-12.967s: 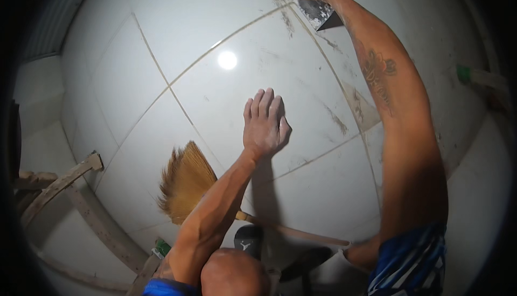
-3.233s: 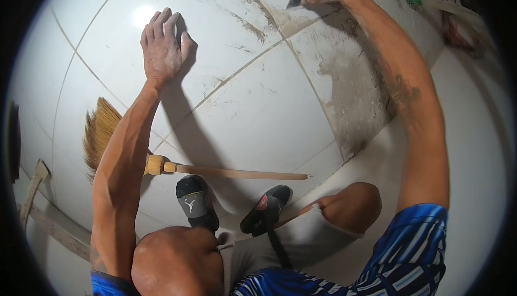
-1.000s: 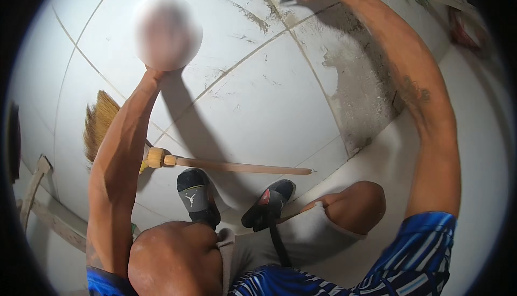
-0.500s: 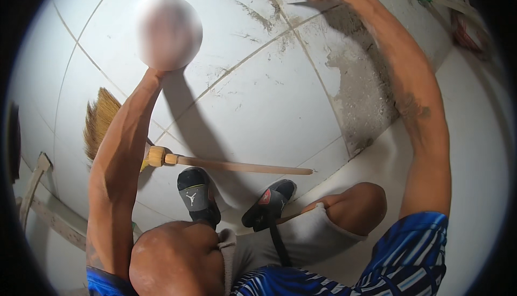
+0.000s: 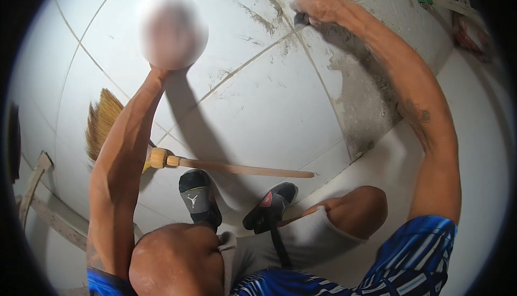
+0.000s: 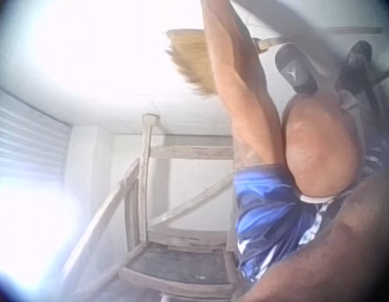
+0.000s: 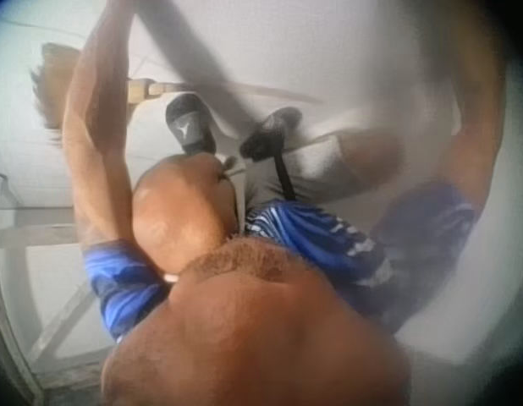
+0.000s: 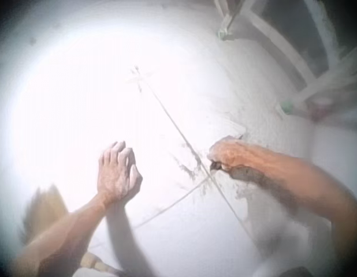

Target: The person applies grout to the joints between floor tiles using a small metal scraper. They repeatedly spread the paste along the seams and scrape away excess material from the surface of the tiles.

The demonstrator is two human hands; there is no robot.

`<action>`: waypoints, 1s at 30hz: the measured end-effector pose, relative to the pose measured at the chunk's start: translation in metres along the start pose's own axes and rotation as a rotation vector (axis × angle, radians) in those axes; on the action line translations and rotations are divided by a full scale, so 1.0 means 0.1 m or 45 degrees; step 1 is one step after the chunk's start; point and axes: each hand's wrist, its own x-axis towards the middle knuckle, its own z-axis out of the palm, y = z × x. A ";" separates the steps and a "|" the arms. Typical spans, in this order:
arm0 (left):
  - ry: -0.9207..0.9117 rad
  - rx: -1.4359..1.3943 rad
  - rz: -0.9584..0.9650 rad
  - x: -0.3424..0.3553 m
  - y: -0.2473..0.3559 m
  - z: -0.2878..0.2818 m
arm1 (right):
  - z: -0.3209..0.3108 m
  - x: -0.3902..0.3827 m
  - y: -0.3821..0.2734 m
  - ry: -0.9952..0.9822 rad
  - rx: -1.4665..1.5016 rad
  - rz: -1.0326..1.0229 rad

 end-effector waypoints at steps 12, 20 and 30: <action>0.004 0.041 0.002 0.00 0.01 0.00 | -0.23 -0.14 -0.06 0.232 -0.081 0.051; 0.017 0.013 0.004 0.02 0.01 0.00 | -0.20 -0.21 -0.14 0.093 -0.276 -0.060; 0.002 0.060 0.005 -0.01 0.01 -0.01 | -0.16 -0.09 -0.08 0.019 0.032 0.217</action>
